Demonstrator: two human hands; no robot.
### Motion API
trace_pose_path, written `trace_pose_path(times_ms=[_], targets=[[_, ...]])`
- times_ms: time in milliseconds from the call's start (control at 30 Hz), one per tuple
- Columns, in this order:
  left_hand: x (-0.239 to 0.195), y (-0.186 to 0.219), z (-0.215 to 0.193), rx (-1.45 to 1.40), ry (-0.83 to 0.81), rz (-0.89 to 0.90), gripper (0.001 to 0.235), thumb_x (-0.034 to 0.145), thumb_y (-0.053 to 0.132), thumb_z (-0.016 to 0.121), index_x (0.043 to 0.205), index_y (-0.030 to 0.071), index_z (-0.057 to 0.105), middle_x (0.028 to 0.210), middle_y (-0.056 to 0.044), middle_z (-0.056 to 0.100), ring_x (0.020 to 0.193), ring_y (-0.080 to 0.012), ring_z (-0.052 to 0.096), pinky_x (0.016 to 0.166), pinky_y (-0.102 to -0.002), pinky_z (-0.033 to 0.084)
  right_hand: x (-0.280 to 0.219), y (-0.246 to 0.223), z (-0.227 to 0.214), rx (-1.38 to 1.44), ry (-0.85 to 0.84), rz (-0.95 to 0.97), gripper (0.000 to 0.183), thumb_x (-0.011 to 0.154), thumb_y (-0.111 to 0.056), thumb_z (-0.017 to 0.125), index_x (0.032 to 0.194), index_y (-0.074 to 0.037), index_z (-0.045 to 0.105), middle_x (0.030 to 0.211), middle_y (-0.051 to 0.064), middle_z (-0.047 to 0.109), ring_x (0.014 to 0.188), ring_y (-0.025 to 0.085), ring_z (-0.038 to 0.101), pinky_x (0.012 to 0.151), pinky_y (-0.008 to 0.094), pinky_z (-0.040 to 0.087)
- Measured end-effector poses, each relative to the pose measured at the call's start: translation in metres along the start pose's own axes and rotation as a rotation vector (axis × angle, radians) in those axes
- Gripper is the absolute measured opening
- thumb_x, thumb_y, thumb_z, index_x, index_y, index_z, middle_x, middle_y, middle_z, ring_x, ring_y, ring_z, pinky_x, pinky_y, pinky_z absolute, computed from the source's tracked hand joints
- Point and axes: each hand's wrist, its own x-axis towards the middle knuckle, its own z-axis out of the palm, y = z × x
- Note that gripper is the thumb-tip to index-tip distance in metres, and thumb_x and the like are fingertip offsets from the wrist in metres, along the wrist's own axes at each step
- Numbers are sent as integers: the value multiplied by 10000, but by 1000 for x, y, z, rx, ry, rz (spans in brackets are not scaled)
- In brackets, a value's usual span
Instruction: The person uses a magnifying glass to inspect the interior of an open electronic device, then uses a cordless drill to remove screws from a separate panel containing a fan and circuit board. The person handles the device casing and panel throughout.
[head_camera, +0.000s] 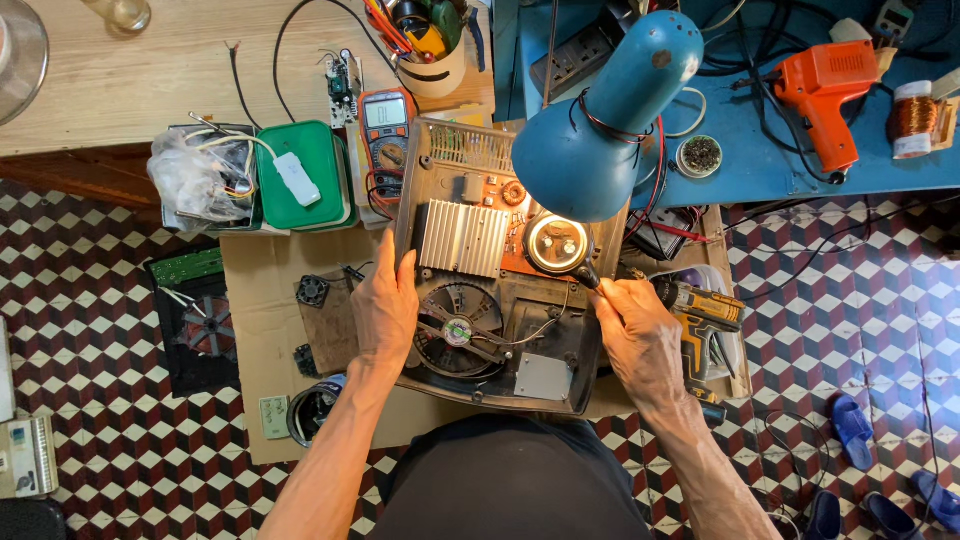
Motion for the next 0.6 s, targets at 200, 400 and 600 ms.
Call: trace_pose_path(times_ms=[200, 400, 600], targets=[[1, 2, -5, -27, -17, -18, 446, 1019, 166, 635, 1426, 8, 541, 958, -248, 729, 838, -371, 746, 643, -411, 574, -2, -4, 0, -3, 27, 4, 209, 973, -100, 669, 1157, -17, 723, 1026, 109, 702, 777, 199, 686, 653, 325, 536], [-1, 0, -9, -91, -10, -8, 439, 1028, 161, 624, 1428, 6, 530, 1037, -240, 734, 897, -341, 761, 679, -391, 592, -5, -11, -1, 48, 49, 19, 221, 985, -121, 679, 1185, -37, 722, 1010, 84, 695, 748, 151, 668, 610, 289, 528], [-1, -1, -10, -99, -1, 21, 426, 1032, 157, 624, 1421, 3, 546, 1057, -249, 733, 924, -347, 754, 688, -392, 592, -9, -16, -2, 51, 77, -20, 214, 995, -100, 672, 1197, -49, 718, 1019, 75, 686, 776, 147, 674, 646, 285, 535]])
